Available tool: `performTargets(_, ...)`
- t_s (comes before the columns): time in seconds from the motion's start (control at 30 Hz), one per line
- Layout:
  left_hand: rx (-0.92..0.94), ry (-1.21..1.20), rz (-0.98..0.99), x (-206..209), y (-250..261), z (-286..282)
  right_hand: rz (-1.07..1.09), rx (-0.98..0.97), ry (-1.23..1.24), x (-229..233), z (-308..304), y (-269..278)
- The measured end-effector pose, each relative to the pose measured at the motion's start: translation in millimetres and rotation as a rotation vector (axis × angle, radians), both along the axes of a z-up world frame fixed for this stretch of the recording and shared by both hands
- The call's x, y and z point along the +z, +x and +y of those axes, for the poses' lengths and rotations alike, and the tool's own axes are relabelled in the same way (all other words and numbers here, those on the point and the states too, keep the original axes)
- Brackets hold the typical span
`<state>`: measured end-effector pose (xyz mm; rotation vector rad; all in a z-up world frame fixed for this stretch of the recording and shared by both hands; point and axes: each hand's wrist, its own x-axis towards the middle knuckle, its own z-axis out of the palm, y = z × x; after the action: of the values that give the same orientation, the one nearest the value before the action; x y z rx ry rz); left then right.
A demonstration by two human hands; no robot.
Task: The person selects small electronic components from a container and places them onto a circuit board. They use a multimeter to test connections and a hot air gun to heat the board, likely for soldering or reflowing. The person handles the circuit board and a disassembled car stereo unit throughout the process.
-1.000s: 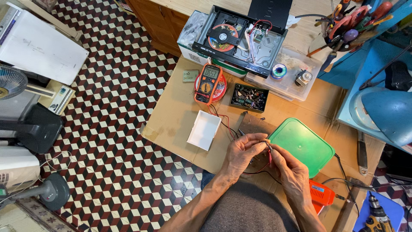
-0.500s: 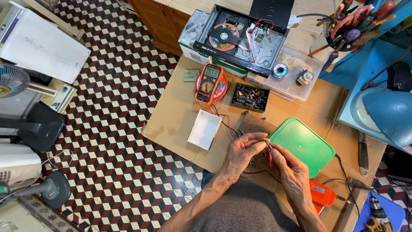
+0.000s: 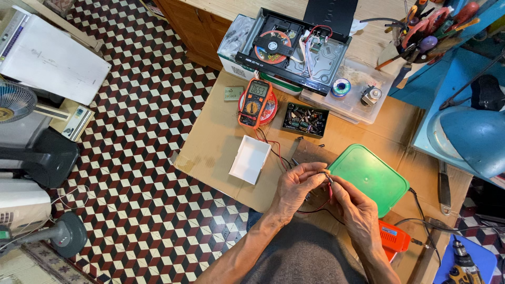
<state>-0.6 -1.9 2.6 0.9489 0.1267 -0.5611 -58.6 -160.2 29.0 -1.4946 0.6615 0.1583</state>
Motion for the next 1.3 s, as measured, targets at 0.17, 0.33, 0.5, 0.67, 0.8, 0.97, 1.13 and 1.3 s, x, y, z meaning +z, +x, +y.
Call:
performTargets(0.17, 0.014, -0.014, 0.011, 3.7, -0.8, 3.3, 0.023, -0.005, 0.034, 2.4, 2.7, 5.8)
performTargets(0.33, 0.049, -0.014, 0.013, 0.0, 2.7, 7.0, 0.02, -0.008, 0.052, 8.2, 6.8, 8.9)
performTargets(0.5, 0.245, -0.008, 0.025, -6.6, 27.4, 27.8, -0.107, -0.012, 0.351, 39.6, -10.1, -12.3)
performTargets(0.67, 0.409, 0.012, 0.057, -4.8, 53.7, 52.9, -0.559, 0.12, 0.496, 85.0, -32.3, -70.2)
performTargets(0.8, 0.386, 0.042, 0.08, -4.8, 49.9, 51.9, -0.54, 0.073, 0.411, 81.7, -28.9, -79.5)
performTargets(0.97, 0.298, 0.02, 0.173, -0.6, 33.5, 34.3, -0.385, -0.016, 0.182, 76.9, -29.8, -48.5)
performTargets(1.13, 0.242, -0.049, 0.227, -4.6, 21.8, 18.7, -0.289, -0.057, -0.058, 85.2, -51.2, -24.5)
performTargets(1.3, 0.229, -0.05, 0.262, -6.8, 17.8, 18.6, -0.296, -0.051, -0.199, 84.0, -51.5, -1.6)
